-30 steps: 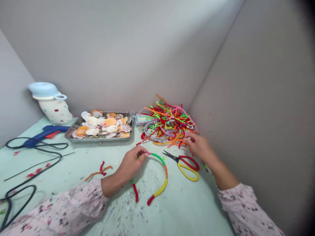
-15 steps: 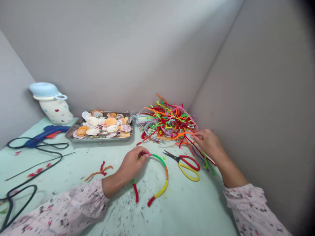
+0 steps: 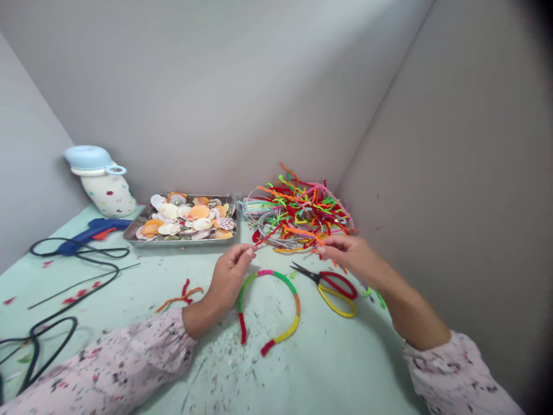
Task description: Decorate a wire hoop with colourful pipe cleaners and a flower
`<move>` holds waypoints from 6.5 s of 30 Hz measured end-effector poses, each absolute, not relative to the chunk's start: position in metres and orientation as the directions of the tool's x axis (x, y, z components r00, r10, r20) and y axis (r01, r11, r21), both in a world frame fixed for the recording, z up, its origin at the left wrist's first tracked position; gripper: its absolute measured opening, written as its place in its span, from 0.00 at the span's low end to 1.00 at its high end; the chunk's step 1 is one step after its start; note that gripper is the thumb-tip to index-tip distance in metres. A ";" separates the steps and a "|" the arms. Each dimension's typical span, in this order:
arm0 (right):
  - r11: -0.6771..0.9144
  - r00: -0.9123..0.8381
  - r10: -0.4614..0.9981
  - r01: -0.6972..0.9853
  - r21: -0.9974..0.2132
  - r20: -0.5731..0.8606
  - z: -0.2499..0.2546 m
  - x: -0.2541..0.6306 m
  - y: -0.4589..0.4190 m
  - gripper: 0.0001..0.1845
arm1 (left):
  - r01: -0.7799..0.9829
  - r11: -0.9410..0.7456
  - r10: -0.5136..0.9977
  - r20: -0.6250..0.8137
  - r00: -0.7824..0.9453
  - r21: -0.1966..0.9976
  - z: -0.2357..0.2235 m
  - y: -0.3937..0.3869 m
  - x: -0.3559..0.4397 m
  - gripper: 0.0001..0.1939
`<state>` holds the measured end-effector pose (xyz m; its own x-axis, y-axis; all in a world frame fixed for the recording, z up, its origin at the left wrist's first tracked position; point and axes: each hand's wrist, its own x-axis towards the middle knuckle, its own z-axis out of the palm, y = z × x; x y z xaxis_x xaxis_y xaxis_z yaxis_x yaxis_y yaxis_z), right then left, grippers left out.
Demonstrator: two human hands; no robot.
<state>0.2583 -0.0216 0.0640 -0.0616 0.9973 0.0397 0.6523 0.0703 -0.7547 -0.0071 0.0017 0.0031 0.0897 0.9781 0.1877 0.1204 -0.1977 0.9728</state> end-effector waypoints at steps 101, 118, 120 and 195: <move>0.454 -0.357 0.891 0.713 -0.535 0.281 0.052 0.185 -0.058 0.02 | 0.119 -0.383 0.835 0.289 0.468 0.916 0.008 -0.025 -0.003 0.10; 0.130 -0.255 0.967 0.508 -0.852 -0.005 0.050 0.179 -0.056 0.10 | 0.103 -0.294 0.872 0.222 0.436 0.950 0.009 -0.026 -0.004 0.12; 0.063 -0.235 0.970 0.482 -0.874 -0.060 0.049 0.180 -0.055 0.09 | 0.086 -0.269 0.876 0.207 0.436 0.959 0.009 -0.026 -0.004 0.12; 0.463 -0.347 0.884 0.573 -0.676 0.312 0.029 0.181 -0.050 0.04 | -0.153 0.232 0.778 -0.089 0.622 0.961 0.011 -0.026 0.004 0.09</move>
<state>0.1810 -0.0498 0.0291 -0.3466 0.8845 0.3124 0.5727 0.4633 -0.6763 0.0037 -0.0257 0.0115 0.6220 0.7780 -0.0886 -0.1528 0.2316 0.9607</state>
